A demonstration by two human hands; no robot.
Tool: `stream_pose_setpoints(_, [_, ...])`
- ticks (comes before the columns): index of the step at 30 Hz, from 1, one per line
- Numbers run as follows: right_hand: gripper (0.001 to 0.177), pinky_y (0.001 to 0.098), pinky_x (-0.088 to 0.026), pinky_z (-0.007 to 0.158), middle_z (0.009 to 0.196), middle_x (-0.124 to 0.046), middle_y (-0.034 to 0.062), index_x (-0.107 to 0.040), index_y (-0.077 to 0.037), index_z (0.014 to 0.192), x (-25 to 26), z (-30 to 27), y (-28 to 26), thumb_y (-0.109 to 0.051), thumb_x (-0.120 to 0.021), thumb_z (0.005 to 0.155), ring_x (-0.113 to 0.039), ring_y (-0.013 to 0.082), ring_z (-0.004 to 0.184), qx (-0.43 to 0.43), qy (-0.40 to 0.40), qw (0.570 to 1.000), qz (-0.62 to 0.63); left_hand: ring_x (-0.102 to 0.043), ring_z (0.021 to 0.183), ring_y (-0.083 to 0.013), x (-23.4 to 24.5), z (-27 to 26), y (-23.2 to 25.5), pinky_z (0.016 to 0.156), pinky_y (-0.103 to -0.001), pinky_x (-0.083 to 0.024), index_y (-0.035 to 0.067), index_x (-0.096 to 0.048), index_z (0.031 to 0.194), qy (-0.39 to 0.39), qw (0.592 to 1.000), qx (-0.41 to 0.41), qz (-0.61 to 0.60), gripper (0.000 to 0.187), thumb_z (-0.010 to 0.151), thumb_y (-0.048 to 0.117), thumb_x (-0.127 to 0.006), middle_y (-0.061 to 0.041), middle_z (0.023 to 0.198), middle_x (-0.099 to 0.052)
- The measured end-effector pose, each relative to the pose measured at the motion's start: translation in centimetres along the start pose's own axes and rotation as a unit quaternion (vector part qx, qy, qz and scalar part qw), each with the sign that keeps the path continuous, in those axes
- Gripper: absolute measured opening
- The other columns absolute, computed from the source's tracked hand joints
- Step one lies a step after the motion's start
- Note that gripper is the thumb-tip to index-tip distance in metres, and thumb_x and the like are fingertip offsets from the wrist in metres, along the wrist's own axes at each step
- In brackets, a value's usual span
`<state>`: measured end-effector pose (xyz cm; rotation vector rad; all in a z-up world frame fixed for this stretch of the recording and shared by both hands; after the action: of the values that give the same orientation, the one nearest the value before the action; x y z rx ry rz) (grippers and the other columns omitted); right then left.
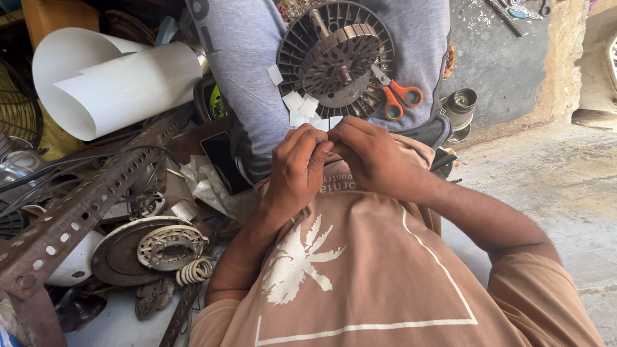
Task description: The person cuts small rectangular pieces of white paper with scissors and inserts them into the slots of a motor rotor. They use a screwdriver to push the paper pieces into place and adjust the rotor components.
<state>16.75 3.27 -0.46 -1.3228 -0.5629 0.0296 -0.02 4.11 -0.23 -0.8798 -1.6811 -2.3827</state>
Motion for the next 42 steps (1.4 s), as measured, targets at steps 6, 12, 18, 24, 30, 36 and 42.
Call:
stream_pose_setpoints(6, [0.008, 0.0358, -0.05, 0.075, 0.093, -0.064, 0.0143, -0.064, 0.001, 0.104, -0.1, -0.2, 3.3, -0.001, -0.069, 0.098, -0.066, 0.0286, 0.085, -0.053, 0.04, 0.998, -0.009, -0.046, 0.076, -0.0072, -2.6, -2.8, -2.9, 0.068, -0.025, -0.04, 0.003, -0.056, 0.098, 0.095, 0.91, 0.21, -0.344, 0.021, 0.114, 0.015, -0.051, -0.003, 0.091, -0.055])
stream_pose_setpoints(12, [0.017, 0.0266, -0.056, 0.086, 0.104, -0.069, 0.0082, -0.068, 0.002, 0.108, -3.3, -1.1, 3.8, -0.002, -0.074, 0.093, -0.067, 0.012, 0.096, -0.141, 0.107, 0.938, 0.296, -0.048, 0.076, -0.0059, -3.8, -2.0, -3.4, 0.067, -0.023, -0.042, 0.005, -0.054, 0.098, 0.214, 0.887, 0.203, -0.355, 0.019, 0.113, 0.017, -0.049, 0.001, 0.09, -0.054])
stream_pose_setpoints(18, [0.01, 0.0268, -0.057, 0.089, 0.108, -0.072, 0.0099, -0.07, 0.004, 0.11, -3.3, -0.6, 4.6, 0.004, -0.07, 0.1, -0.069, 0.012, 0.098, -0.173, 0.162, 0.901, 0.362, -0.057, 0.076, -0.022, -1.5, -0.8, -2.6, 0.072, -0.037, -0.048, 0.001, -0.051, 0.099, 0.091, 0.981, 0.097, -0.138, 0.019, 0.112, 0.015, -0.051, -0.009, 0.086, -0.055])
stream_pose_setpoints(24, [0.008, 0.0249, -0.057, 0.075, 0.102, -0.071, 0.0097, -0.074, 0.004, 0.102, -2.4, -0.2, 4.5, 0.003, -0.075, 0.095, -0.068, 0.0115, 0.087, -0.181, 0.12, 0.912, 0.347, -0.059, 0.077, -0.0311, -0.8, -1.3, -3.2, 0.07, -0.042, -0.046, 0.0, -0.054, 0.1, 0.023, 0.997, 0.024, -0.074, 0.017, 0.11, 0.013, -0.054, -0.014, 0.086, -0.057])
stream_pose_setpoints(30, [0.01, 0.0257, -0.058, 0.079, 0.097, -0.073, 0.01, -0.072, 0.005, 0.101, -1.7, -0.7, 4.1, 0.003, -0.077, 0.093, -0.07, 0.0126, 0.089, -0.195, 0.134, 0.915, 0.325, -0.058, 0.067, -0.0267, -2.4, -1.1, -3.1, 0.063, -0.04, -0.044, 0.002, -0.052, 0.095, 0.08, 0.988, 0.061, -0.119, 0.018, 0.11, 0.011, -0.051, -0.011, 0.079, -0.054])
stream_pose_setpoints(36, [0.008, 0.0267, -0.058, 0.07, 0.088, -0.074, 0.0106, -0.069, 0.004, 0.099, -2.4, -1.5, 4.6, 0.002, -0.076, 0.094, -0.07, 0.0138, 0.078, -0.232, 0.193, 0.864, 0.404, -0.063, 0.069, -0.024, -2.3, -0.3, -2.7, 0.064, -0.038, -0.047, -0.002, -0.054, 0.1, 0.053, 0.98, 0.062, -0.183, 0.023, 0.111, 0.017, -0.047, -0.012, 0.082, -0.057])
stream_pose_setpoints(42, [0.009, 0.0312, -0.061, 0.076, 0.094, -0.075, 0.0135, -0.07, 0.005, 0.102, -2.7, -2.2, 5.6, -0.002, -0.072, 0.095, -0.073, 0.018, 0.082, -0.25, 0.147, 0.8, 0.525, -0.065, 0.069, -0.0252, -2.2, -0.4, -2.7, 0.062, -0.038, -0.049, 0.002, -0.054, 0.095, 0.047, 0.989, 0.048, -0.135, 0.025, 0.113, 0.019, -0.049, -0.007, 0.077, -0.057])
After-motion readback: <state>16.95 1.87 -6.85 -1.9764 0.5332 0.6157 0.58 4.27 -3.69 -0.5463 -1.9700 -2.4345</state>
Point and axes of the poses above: each hand's wrist, its own z-axis towards the middle knuckle, its own x-axis out of the back of the hand, y = z × x, the point moved 3 cm from there along z, towards the middle knuckle
